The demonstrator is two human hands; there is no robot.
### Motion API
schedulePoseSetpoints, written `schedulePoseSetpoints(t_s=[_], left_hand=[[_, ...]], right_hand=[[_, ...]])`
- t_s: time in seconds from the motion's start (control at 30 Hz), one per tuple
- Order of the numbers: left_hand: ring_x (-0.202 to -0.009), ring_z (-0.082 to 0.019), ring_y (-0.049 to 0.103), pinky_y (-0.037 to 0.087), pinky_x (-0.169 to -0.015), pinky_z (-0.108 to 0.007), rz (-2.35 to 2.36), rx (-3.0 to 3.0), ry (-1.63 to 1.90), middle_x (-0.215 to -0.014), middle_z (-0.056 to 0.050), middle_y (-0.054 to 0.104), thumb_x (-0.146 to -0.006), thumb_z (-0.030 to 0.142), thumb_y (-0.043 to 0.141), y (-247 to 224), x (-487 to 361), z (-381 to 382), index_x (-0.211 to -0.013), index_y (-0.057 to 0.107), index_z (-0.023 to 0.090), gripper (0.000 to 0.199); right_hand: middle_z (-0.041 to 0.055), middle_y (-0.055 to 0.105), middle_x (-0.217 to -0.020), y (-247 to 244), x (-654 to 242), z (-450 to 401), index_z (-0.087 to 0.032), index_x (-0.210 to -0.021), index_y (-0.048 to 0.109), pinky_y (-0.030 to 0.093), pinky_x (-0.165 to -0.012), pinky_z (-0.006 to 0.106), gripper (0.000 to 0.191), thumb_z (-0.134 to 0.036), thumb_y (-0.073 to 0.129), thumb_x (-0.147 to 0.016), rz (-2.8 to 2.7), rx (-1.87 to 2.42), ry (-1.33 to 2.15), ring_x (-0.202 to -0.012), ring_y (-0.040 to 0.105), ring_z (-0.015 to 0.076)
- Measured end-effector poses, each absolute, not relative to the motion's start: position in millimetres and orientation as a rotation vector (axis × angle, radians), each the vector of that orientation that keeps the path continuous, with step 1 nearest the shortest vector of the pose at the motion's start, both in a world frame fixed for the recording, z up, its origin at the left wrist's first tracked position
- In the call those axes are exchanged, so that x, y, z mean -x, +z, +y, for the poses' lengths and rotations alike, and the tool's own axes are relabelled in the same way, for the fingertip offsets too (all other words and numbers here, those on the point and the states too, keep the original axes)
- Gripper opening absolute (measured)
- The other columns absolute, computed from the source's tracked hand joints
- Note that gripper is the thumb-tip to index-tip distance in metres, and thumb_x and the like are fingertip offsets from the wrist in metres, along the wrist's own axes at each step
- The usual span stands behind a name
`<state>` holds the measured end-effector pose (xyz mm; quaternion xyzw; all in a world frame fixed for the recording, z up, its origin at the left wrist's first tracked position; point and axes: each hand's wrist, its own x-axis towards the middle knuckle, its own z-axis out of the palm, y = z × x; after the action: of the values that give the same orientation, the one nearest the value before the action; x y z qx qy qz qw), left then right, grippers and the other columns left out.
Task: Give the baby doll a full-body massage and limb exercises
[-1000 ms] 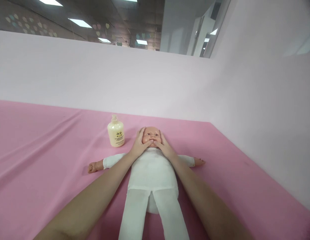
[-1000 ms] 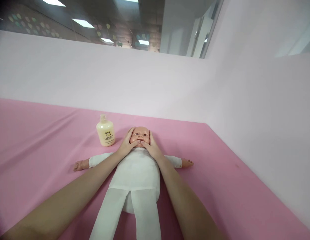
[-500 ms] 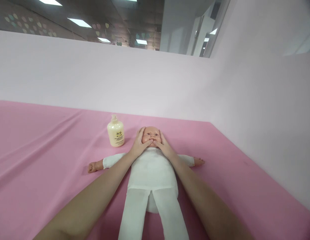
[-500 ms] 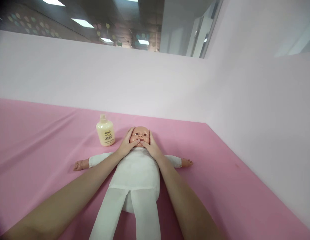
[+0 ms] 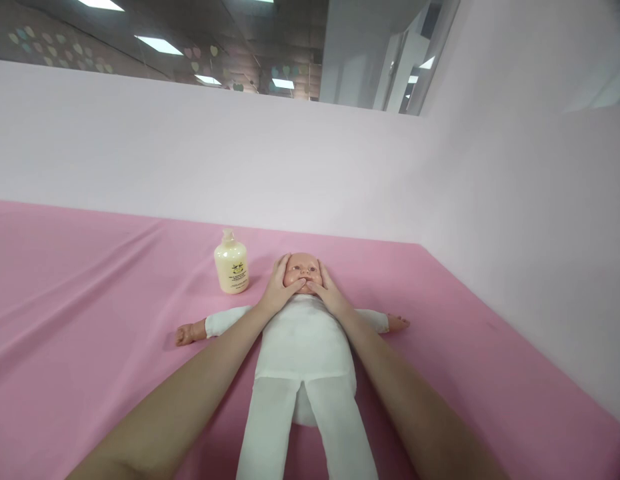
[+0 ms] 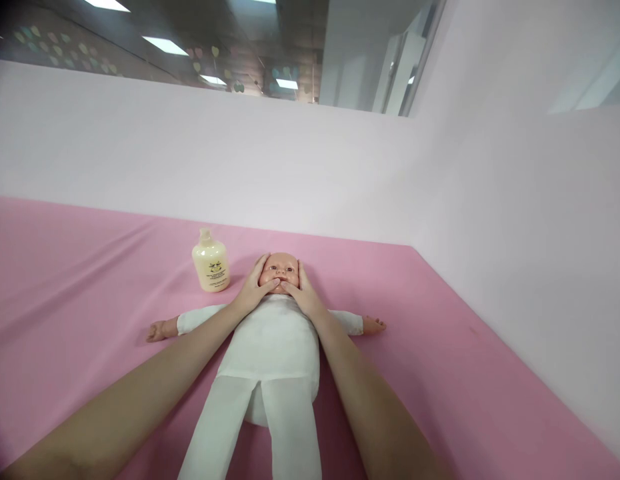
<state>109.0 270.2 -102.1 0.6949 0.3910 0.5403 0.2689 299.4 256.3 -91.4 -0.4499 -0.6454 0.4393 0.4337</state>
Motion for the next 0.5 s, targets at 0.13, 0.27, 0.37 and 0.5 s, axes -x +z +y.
schedulePoseSetpoints(t_s=[0.13,0.27,0.37,0.5], left_hand=[[-0.151,-0.031,0.029,0.020,-0.127,-0.048,1.054,-1.878,1.467,-0.159,-0.015,0.035,-0.083,0.047,0.070,-102.4,-109.3,270.5,-0.153,0.036,0.020,0.082],[-0.151,-0.029,0.030,0.020,-0.127,-0.048,1.021,-1.866,1.481,-0.159,-0.015,0.035,-0.088,0.050,0.065,-103.3,-109.9,271.0,-0.153,0.037,0.020,0.077],[-0.151,-0.028,0.030,0.020,-0.127,-0.047,0.997,-1.863,1.486,-0.159,-0.014,0.035,-0.091,0.054,0.061,-103.6,-110.1,270.7,-0.153,0.037,0.021,0.074],[-0.151,-0.027,0.031,0.021,-0.127,-0.046,1.005,-1.849,1.487,-0.159,-0.013,0.036,-0.093,0.056,0.058,-102.7,-110.4,269.3,-0.152,0.038,0.022,0.070]], right_hand=[[0.0014,0.016,-0.171,-92.6,-299.5,257.3,-0.028,-0.164,0.009,0.013,-0.129,0.043,0.101,-0.053,0.068,-0.085,-1.596,1.118,1.101,-0.157,0.019,0.0206],[0.0002,0.018,-0.170,-92.9,-298.8,256.4,-0.029,-0.163,0.012,0.014,-0.129,0.042,0.097,-0.061,0.063,-0.087,-1.567,1.095,1.109,-0.157,0.020,0.0205],[-0.0017,0.019,-0.170,-92.8,-297.5,255.7,-0.031,-0.163,0.017,0.013,-0.130,0.042,0.091,-0.071,0.054,-0.090,-1.539,1.110,1.096,-0.157,0.019,0.0199],[-0.0012,0.020,-0.170,-91.9,-295.2,255.0,-0.029,-0.162,0.022,0.010,-0.130,0.040,0.088,-0.078,0.040,-0.092,-1.533,1.114,1.034,-0.158,0.017,0.0185]])
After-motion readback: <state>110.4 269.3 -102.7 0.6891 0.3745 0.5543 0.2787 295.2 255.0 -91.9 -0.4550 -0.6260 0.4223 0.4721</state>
